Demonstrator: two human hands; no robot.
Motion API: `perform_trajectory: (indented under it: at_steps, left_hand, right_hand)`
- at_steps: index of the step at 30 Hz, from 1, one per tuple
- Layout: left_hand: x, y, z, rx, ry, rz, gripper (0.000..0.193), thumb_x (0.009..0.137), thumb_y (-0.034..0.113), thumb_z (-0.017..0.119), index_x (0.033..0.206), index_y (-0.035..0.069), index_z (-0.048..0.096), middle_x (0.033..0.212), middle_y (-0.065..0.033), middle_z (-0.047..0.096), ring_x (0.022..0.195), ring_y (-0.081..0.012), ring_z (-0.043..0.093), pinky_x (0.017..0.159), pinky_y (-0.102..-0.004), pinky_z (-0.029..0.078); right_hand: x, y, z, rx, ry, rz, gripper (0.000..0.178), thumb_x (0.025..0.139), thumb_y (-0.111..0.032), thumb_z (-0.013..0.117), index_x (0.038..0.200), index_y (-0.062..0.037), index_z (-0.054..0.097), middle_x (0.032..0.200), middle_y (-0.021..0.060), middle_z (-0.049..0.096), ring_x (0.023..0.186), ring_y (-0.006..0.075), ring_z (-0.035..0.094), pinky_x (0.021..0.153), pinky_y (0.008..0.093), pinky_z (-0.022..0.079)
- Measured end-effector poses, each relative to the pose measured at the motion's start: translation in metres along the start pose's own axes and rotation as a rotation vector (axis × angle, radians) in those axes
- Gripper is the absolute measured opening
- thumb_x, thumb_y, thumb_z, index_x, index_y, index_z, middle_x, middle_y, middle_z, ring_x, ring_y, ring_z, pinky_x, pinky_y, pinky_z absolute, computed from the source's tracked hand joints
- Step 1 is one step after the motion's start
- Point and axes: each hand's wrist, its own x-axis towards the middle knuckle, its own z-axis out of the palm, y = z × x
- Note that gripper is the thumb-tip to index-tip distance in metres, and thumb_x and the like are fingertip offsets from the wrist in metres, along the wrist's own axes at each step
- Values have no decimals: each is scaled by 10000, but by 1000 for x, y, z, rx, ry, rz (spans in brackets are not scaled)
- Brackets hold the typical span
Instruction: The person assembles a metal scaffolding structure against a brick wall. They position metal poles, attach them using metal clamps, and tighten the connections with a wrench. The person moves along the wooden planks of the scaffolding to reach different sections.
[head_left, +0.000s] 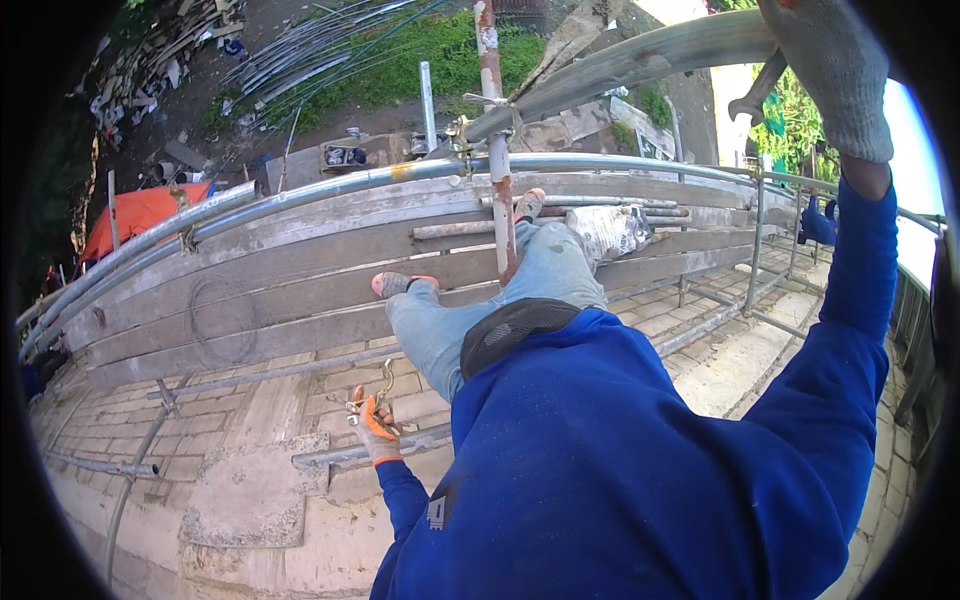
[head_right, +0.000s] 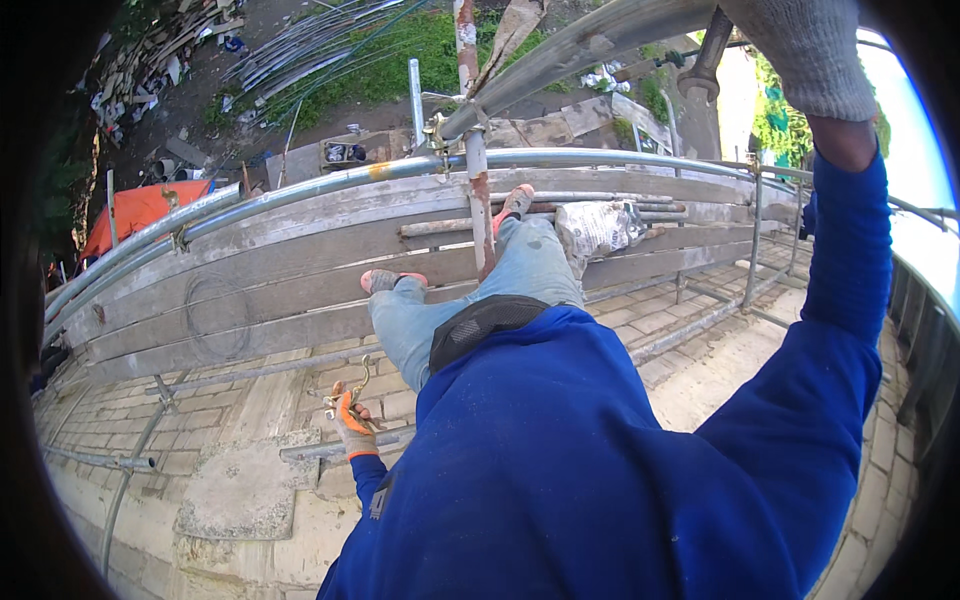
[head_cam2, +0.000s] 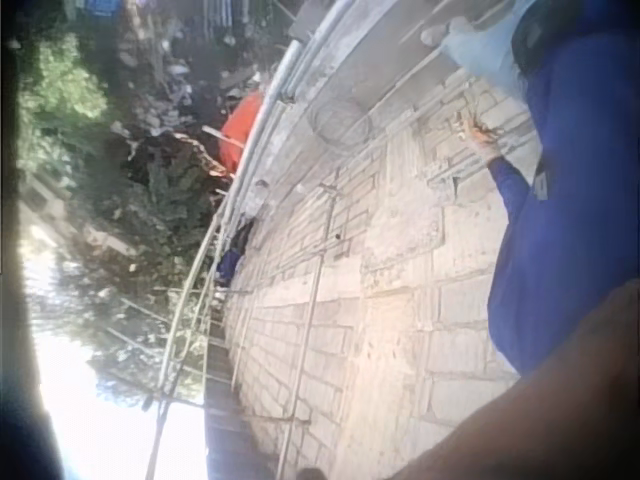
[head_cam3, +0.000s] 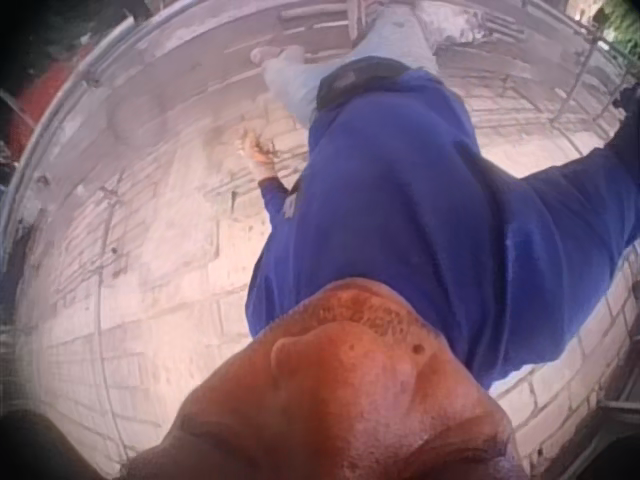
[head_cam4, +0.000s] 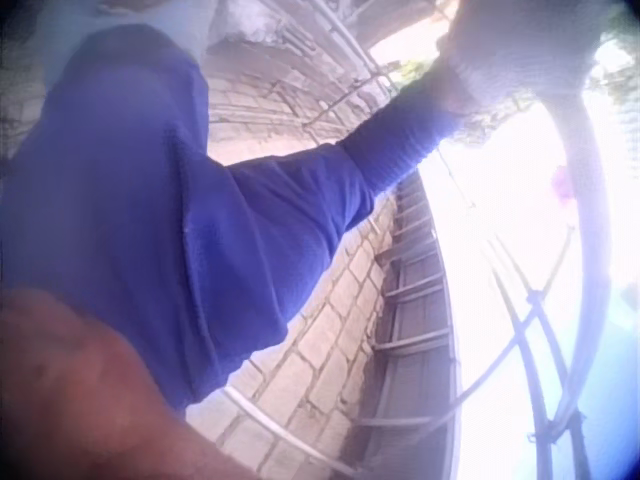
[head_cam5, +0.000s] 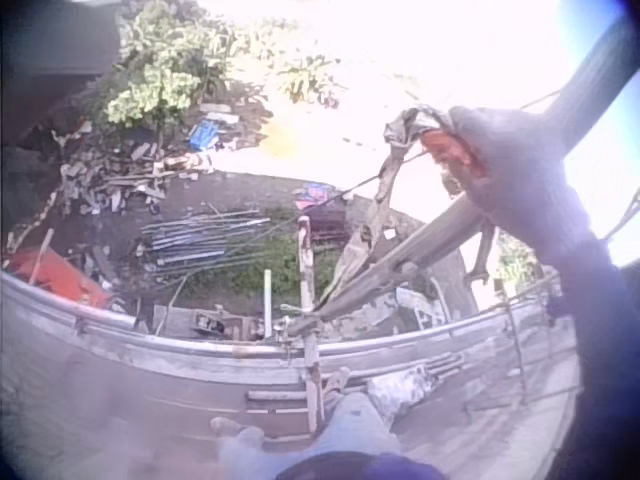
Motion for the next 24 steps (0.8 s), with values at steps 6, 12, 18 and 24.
perform_trajectory:
  at_steps: [6,12,18,24]
  left_hand:
    - [4,48,-40,167,20,18,457,917,106,667,1357,200,589,880,30,593,531,-68,443,412,-208,352]
    - [7,97,-60,164,-38,59,467,916,150,693,1357,253,577,796,62,530,512,-54,395,404,-211,333]
    - [-1,119,-58,143,-64,66,473,914,125,687,1359,242,577,847,46,575,515,-60,407,407,-209,337]
    - [-21,120,-72,137,-35,89,484,888,93,706,1343,216,596,873,25,594,538,-76,437,422,-215,355]
  right_hand:
    - [3,-8,-15,-342,-122,-115,357,957,-370,660,765,-85,562,602,93,545,579,273,604,553,397,484]
    - [7,-14,-11,-219,-71,-90,371,942,-364,666,715,-85,577,598,99,584,548,287,615,540,415,489]
    - [-9,71,26,10,-155,13,331,928,-345,668,734,-83,615,620,115,606,588,304,640,567,415,503]
    - [14,12,16,-320,-340,-27,304,1030,-443,498,1153,-182,595,982,128,706,857,339,703,684,462,572]
